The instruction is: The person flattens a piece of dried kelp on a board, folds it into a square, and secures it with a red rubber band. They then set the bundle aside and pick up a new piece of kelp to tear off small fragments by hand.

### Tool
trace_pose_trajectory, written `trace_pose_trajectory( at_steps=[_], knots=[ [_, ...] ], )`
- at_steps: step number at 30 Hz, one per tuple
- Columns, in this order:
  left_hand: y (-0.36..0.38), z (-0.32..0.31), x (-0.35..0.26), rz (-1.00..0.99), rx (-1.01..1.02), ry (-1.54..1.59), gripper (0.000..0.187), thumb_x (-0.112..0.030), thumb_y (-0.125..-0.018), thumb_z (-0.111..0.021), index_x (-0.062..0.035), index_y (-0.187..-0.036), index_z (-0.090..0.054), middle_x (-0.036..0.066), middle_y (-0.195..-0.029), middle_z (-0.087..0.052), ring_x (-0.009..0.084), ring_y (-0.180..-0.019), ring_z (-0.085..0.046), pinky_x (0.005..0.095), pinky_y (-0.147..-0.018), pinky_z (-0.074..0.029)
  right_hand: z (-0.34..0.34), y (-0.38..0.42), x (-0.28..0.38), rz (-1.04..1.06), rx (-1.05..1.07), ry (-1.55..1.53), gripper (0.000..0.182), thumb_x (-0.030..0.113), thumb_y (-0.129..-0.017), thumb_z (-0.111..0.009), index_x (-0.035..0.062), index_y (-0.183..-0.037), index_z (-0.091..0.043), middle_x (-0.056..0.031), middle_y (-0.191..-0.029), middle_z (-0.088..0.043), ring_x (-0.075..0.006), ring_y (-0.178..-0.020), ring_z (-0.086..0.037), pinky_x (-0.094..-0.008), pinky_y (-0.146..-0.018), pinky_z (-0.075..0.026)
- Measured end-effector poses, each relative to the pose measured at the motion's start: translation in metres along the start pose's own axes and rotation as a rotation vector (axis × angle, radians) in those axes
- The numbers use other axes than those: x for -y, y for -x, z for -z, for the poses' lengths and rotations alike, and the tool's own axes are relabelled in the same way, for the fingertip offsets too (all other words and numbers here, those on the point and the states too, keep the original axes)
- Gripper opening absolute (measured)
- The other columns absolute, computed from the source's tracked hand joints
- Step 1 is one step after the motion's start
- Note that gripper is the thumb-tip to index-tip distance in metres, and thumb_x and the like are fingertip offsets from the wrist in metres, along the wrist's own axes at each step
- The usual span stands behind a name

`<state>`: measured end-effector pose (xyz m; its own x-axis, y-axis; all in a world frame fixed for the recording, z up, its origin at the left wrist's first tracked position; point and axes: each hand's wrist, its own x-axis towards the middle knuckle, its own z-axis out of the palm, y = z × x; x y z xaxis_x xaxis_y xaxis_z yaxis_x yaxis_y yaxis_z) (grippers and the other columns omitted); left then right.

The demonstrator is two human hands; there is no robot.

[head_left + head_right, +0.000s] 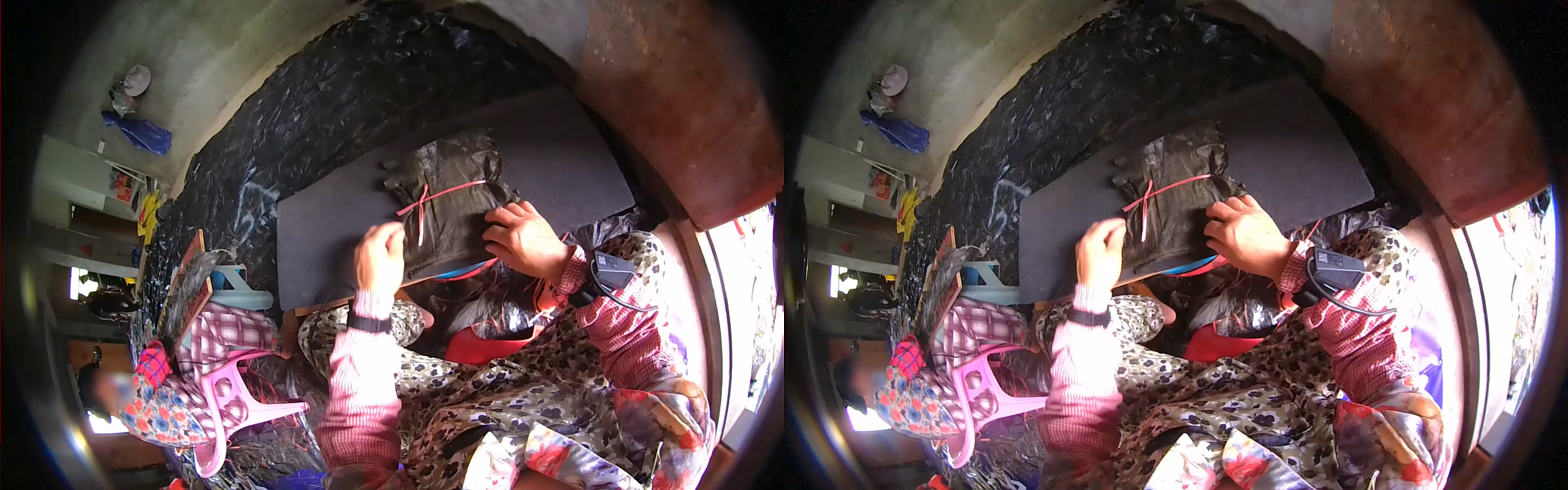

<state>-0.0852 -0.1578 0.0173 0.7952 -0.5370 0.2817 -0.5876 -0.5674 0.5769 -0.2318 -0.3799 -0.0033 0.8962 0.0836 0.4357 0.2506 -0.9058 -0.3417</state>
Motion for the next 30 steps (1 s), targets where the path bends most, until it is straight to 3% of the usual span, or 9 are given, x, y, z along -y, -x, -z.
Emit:
trace_pose_trajectory(
  at_steps=[9, 11, 13, 15, 17, 20, 25, 27, 30],
  knots=[
    [-0.038, -0.050, 0.049, 0.219, -0.035, -0.188, 0.016, -0.020, -0.076, -0.066, -0.0040, -0.076, -0.067, 0.017, -0.084, -0.064, 0.0354, -0.086, -0.059, 0.0423, -0.079, -0.047, 0.002, -0.004, 0.002, -0.020, 0.010, -0.029, 0.012, 0.019, -0.073, -0.066, 0.0099, -0.081, -0.065, -0.0046, -0.096, -0.058, -0.0221, -0.090, -0.055, -0.0357, -0.081, -0.041],
    [-0.036, -0.056, 0.058, 0.169, -0.089, -0.316, 0.012, -0.012, -0.078, -0.066, -0.0007, -0.082, -0.067, 0.015, -0.075, -0.065, 0.0289, -0.075, -0.063, 0.0357, -0.070, -0.049, 0.002, -0.004, 0.002, -0.025, 0.029, -0.026, 0.014, 0.019, -0.073, -0.067, 0.0090, -0.083, -0.065, -0.0056, -0.098, -0.058, -0.0229, -0.091, -0.055, -0.0360, -0.082, -0.042],
    [-0.039, -0.055, 0.069, 0.261, -0.028, 0.085, 0.013, -0.005, -0.078, -0.066, -0.0027, -0.091, -0.066, 0.011, -0.075, -0.065, 0.0205, -0.071, -0.062, 0.0295, -0.066, -0.049, 0.004, -0.005, 0.003, -0.026, 0.048, -0.023, 0.016, 0.018, -0.074, -0.067, 0.0081, -0.086, -0.065, -0.0067, -0.100, -0.059, -0.0238, -0.093, -0.056, -0.0362, -0.083, -0.042],
    [-0.044, -0.034, 0.033, 0.226, -0.080, 0.139, 0.019, -0.003, -0.074, -0.065, -0.0063, -0.093, -0.066, 0.013, -0.090, -0.061, 0.0284, -0.080, -0.060, 0.0368, -0.073, -0.049, 0.004, -0.005, 0.003, -0.033, 0.063, -0.023, 0.016, 0.018, -0.074, -0.067, 0.0077, -0.086, -0.065, -0.0066, -0.100, -0.059, -0.0236, -0.092, -0.056, -0.0360, -0.083, -0.042],
    [-0.049, -0.032, 0.035, -0.128, -0.055, -0.058, 0.023, -0.001, -0.074, -0.061, -0.0107, -0.094, -0.068, 0.010, -0.094, -0.059, 0.0293, -0.089, -0.057, 0.0380, -0.082, -0.046, 0.003, -0.006, 0.004, -0.027, 0.039, -0.013, 0.014, 0.019, -0.073, -0.066, 0.0088, -0.083, -0.065, -0.0053, -0.097, -0.058, -0.0224, -0.090, -0.055, -0.0352, -0.082, -0.042],
    [-0.048, -0.032, 0.036, -0.066, 0.119, -0.375, 0.028, 0.001, -0.073, -0.057, -0.0146, -0.093, -0.070, 0.007, -0.096, -0.059, 0.0301, -0.095, -0.053, 0.0393, -0.087, -0.043, 0.003, -0.007, 0.002, -0.012, 0.027, -0.002, 0.011, 0.019, -0.073, -0.065, 0.0100, -0.080, -0.065, -0.0038, -0.093, -0.057, -0.0211, -0.088, -0.055, -0.0345, -0.081, -0.041],
    [-0.048, -0.025, 0.051, -0.026, 0.072, -0.366, 0.032, 0.001, -0.072, -0.057, -0.0169, -0.094, -0.071, 0.007, -0.101, -0.058, 0.0303, -0.095, -0.053, 0.0396, -0.086, -0.044, 0.007, -0.008, 0.003, -0.049, 0.091, -0.035, 0.016, 0.018, -0.073, -0.066, 0.0076, -0.085, -0.065, -0.0058, -0.100, -0.059, -0.0226, -0.092, -0.056, -0.0349, -0.082, -0.042],
    [-0.049, -0.023, 0.044, -0.120, -0.012, -0.168, 0.034, 0.001, -0.072, -0.057, -0.0176, -0.098, -0.070, 0.008, -0.107, -0.058, 0.0308, -0.098, -0.052, 0.0394, -0.088, -0.043, 0.007, -0.008, 0.004, -0.049, 0.105, -0.041, 0.016, 0.017, -0.073, -0.066, 0.0076, -0.085, -0.066, -0.0058, -0.100, -0.059, -0.0226, -0.093, -0.056, -0.0352, -0.082, -0.042],
    [-0.046, -0.026, 0.038, -0.086, 0.140, -0.374, 0.030, -0.004, -0.078, -0.056, -0.0155, -0.104, -0.068, 0.011, -0.120, -0.056, 0.0318, -0.110, -0.050, 0.0419, -0.093, -0.041, 0.007, -0.008, 0.003, -0.059, 0.110, -0.045, 0.015, 0.017, -0.074, -0.066, 0.0078, -0.086, -0.066, -0.0059, -0.100, -0.059, -0.0228, -0.094, -0.056, -0.0353, -0.083, -0.042]
  ],
)
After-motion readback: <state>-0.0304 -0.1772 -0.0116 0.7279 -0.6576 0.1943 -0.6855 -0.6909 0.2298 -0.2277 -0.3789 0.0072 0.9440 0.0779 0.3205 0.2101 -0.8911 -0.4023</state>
